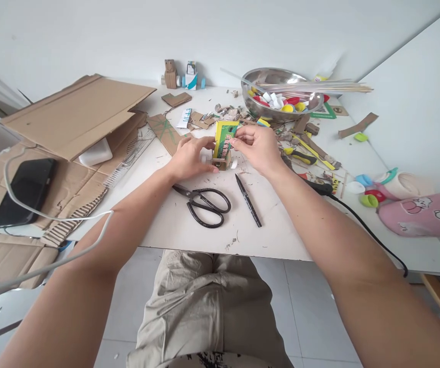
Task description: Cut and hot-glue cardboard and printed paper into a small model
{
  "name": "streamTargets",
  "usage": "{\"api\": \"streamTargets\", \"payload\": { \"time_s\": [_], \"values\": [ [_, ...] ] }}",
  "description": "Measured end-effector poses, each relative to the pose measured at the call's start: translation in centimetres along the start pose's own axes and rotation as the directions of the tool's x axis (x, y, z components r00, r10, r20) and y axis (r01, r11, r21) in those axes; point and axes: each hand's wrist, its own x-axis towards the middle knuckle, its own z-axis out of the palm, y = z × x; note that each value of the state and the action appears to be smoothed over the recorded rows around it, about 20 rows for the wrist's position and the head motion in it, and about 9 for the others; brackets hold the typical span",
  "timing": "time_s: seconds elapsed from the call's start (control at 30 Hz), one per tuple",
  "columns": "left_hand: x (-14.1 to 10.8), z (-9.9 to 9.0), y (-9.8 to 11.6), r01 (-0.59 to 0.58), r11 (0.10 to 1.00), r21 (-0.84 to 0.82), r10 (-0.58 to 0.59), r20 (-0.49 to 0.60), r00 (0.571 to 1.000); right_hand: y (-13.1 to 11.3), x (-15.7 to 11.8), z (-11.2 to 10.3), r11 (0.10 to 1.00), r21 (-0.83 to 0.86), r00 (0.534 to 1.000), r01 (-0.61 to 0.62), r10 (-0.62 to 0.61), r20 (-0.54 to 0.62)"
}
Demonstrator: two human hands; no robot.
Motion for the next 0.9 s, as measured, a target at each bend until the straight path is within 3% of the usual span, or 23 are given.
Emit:
{"api": "streamTargets", "payload": {
  "time_s": [0.37,0.67,0.9],
  "values": [
    [0.1,0.0,0.1,0.055,0.998,0.033,-0.056,0.030,0.998,0.4,-0.6,1.1,0.998,-0.026,0.998,0.059,-0.059,0.002],
    [0.0,0.1,0.6,0.070,0.997,0.023,-0.070,0.024,0.997,-0.6,-0.9,0.3,0.991,-0.128,0.998,0.041,-0.036,0.044],
    [0.1,0.1,0.4,0.070,0.998,0.006,-0.070,0.027,0.997,-0.8,-1.7,-1.0,0.982,-0.189,0.990,0.001,0.026,0.140]
  ]
}}
